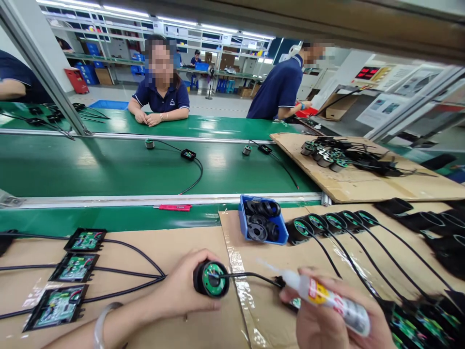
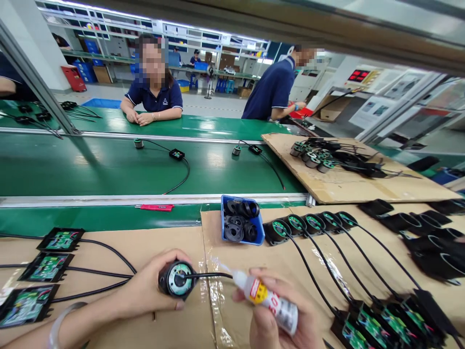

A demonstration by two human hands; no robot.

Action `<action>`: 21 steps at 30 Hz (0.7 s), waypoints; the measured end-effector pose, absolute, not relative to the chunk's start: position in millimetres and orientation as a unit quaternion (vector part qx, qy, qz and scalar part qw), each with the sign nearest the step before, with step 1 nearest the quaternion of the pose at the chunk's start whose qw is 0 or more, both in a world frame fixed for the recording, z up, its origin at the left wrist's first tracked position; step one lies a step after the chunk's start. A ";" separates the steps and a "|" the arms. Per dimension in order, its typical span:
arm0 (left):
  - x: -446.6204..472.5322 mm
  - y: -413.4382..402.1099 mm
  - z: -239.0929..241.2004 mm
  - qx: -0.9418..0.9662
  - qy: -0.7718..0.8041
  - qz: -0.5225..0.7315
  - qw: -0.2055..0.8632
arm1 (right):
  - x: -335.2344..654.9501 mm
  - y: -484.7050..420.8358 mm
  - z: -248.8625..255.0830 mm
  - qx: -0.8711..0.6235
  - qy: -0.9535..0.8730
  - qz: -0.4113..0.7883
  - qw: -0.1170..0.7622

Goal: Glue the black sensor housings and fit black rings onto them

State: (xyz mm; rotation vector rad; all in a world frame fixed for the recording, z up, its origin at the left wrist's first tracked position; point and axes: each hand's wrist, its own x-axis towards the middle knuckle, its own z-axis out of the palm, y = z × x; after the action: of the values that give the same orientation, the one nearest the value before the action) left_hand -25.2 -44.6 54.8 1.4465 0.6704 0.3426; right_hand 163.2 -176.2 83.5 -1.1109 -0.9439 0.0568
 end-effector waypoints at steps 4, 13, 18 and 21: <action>-30.7 -15.7 49.6 0.757 0.342 0.236 0.505 | 168.5 -132.3 75.4 -0.553 -0.401 0.187 0.707; -28.8 -0.1 21.2 0.780 0.432 0.221 0.396 | 163.3 15.1 6.2 -0.607 -0.482 0.317 0.546; -37.6 -0.4 33.2 0.796 0.391 0.193 0.420 | 163.7 41.6 -16.3 -0.643 -0.514 0.299 0.483; -39.5 1.9 33.6 0.797 0.382 0.191 0.428 | 165.3 33.9 -16.1 -0.652 -0.526 0.285 0.466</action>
State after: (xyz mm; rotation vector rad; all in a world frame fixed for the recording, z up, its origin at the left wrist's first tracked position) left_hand -39.5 1.9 33.6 1.9890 0.9530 0.4764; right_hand 165.3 33.9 -16.1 -1.5992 -1.2908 0.6997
